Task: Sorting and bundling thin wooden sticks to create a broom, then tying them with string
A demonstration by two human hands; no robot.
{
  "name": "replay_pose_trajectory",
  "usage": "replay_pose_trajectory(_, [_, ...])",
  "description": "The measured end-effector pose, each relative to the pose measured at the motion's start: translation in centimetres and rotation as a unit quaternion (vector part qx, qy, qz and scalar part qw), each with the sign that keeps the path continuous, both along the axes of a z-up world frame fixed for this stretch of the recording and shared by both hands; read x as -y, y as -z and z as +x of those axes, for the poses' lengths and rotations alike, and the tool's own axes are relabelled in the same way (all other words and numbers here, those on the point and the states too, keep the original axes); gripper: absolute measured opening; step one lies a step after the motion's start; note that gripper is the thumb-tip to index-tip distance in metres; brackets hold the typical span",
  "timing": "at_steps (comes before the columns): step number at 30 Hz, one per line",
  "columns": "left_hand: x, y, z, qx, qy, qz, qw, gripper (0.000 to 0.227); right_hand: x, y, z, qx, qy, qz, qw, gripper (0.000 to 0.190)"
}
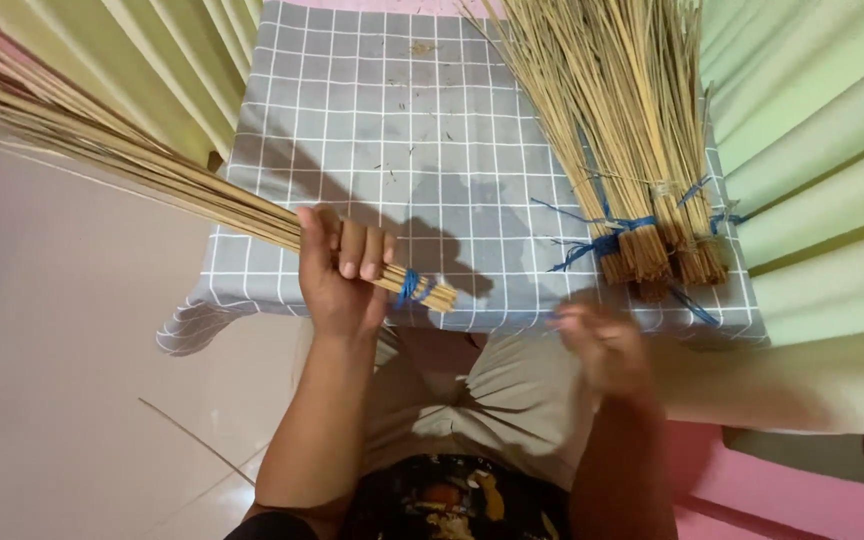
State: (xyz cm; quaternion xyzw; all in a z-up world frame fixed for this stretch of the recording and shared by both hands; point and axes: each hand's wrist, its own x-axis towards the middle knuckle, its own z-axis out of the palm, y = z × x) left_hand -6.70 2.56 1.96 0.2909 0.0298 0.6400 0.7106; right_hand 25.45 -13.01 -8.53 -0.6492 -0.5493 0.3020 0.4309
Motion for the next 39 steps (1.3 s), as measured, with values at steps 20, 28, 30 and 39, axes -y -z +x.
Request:
replay_pose_trajectory(20, [0.8, 1.5, 1.5, -0.046, -0.012, 0.039, 0.998, 0.039, -5.2, -8.5, -15.5, -0.1, -0.166, 0.048, 0.98, 0.051])
replay_pose_trajectory(28, [-2.8, 2.9, -1.6, -0.019, -0.031, 0.017, 0.999, 0.037, -2.5, -1.6, -6.2, -0.228, -0.073, -0.038, 0.97, 0.033])
replay_pose_trajectory(30, [-3.9, 3.3, -2.1, -0.027, -0.038, 0.014, 0.999, 0.038, -1.3, -0.9, -1.2, -0.262, -0.015, -0.071, 0.962, 0.041])
replay_pose_trajectory(39, [-5.7, 4.0, -1.5, 0.022, 0.019, -0.054, 0.998, 0.033, -7.1, -18.8, 3.5, -0.034, -0.191, 0.294, 0.936, 0.053])
